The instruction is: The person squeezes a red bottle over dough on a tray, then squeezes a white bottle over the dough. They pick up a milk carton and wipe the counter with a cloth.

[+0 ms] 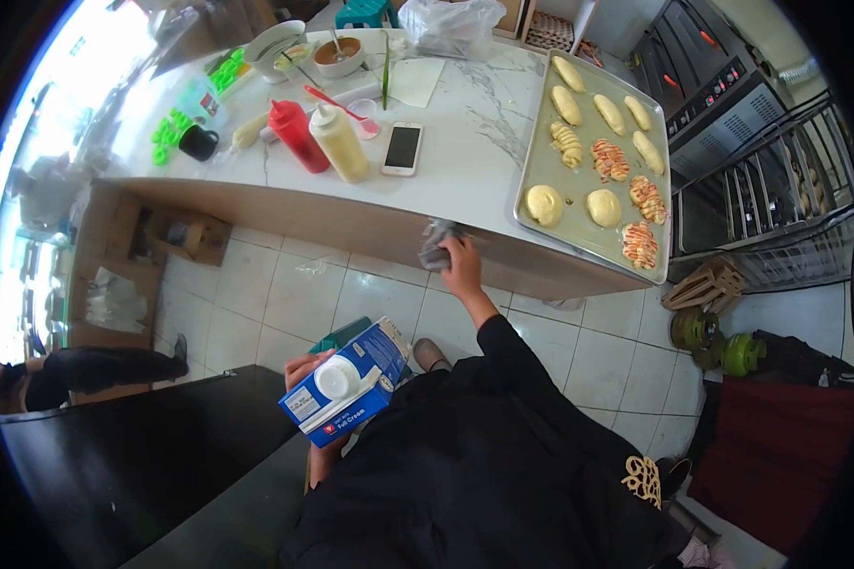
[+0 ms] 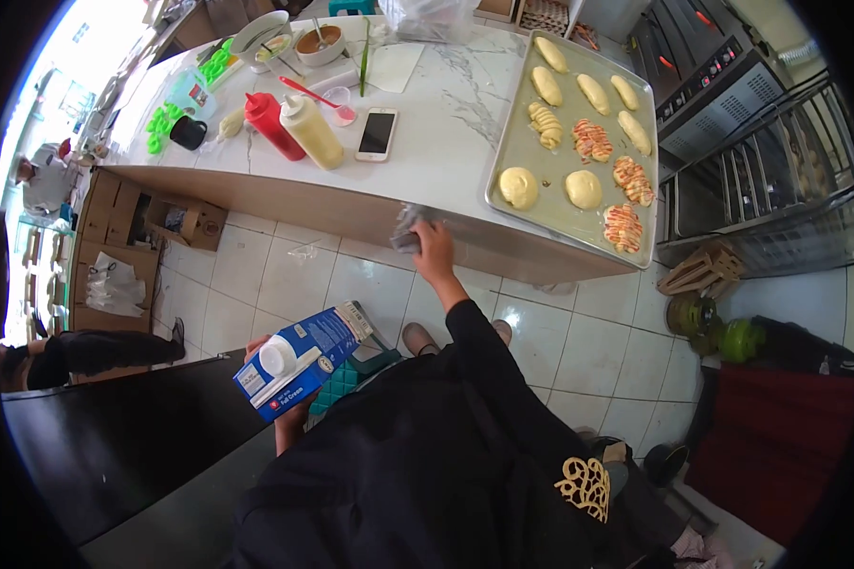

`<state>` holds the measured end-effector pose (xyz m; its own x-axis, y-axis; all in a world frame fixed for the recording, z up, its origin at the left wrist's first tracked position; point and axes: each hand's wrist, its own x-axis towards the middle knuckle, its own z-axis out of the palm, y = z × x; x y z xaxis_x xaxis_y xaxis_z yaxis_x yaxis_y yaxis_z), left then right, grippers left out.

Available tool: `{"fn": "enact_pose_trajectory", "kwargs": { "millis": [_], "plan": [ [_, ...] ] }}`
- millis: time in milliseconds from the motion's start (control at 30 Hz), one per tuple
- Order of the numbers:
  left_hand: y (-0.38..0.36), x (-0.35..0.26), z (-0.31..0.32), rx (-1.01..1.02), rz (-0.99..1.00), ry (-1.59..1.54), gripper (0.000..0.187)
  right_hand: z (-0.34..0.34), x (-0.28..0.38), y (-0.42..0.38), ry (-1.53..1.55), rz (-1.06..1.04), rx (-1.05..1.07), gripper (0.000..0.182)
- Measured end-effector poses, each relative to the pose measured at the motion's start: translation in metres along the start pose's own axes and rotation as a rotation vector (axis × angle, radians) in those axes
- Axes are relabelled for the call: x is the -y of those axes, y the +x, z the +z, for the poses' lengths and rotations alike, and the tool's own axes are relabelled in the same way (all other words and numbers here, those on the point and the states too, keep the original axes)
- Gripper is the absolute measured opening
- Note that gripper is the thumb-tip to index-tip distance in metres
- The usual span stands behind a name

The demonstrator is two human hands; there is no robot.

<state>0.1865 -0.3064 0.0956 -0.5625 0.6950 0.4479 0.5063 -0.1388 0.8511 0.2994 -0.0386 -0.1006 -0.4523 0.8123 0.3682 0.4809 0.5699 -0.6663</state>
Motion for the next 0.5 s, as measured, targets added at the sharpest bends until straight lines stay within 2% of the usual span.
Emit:
{"fn": "enact_pose_trajectory", "kwargs": {
  "millis": [33,67,133,200,267,333,400,467,500],
  "plan": [
    [-0.001,-0.005,-0.001,-0.013,0.003,0.095,0.073,0.005,0.003,0.002,0.182,0.029,0.09,0.035],
    [-0.003,-0.006,-0.002,-0.023,0.002,0.101,0.073,0.01,0.004,0.0,0.186,0.02,0.096,0.035],
    [-0.006,-0.005,-0.005,-0.071,0.056,0.055,0.056,0.023,0.01,-0.001,0.331,0.082,0.071,0.034],
    [-0.013,-0.003,-0.01,-0.067,0.076,0.124,0.059,0.018,0.007,-0.013,0.281,0.083,0.127,0.034],
    [-0.022,-0.001,-0.009,-0.114,-0.065,0.007,0.07,0.004,0.004,-0.025,0.148,0.371,0.273,0.037],
    [-0.021,-0.004,-0.013,-0.076,-0.009,0.087,0.072,-0.01,-0.005,-0.043,0.037,0.454,0.03,0.04],
    [-0.023,-0.004,-0.012,-0.112,-0.078,-0.046,0.074,-0.034,-0.009,-0.054,-0.069,0.548,-0.257,0.044],
    [-0.022,-0.006,-0.014,-0.099,-0.09,0.012,0.075,-0.056,-0.043,-0.064,-0.168,0.466,-0.39,0.049],
    [-0.021,-0.007,-0.015,-0.08,-0.099,0.07,0.077,-0.068,-0.054,-0.063,-0.172,0.468,-0.387,0.049]
  ]
}}
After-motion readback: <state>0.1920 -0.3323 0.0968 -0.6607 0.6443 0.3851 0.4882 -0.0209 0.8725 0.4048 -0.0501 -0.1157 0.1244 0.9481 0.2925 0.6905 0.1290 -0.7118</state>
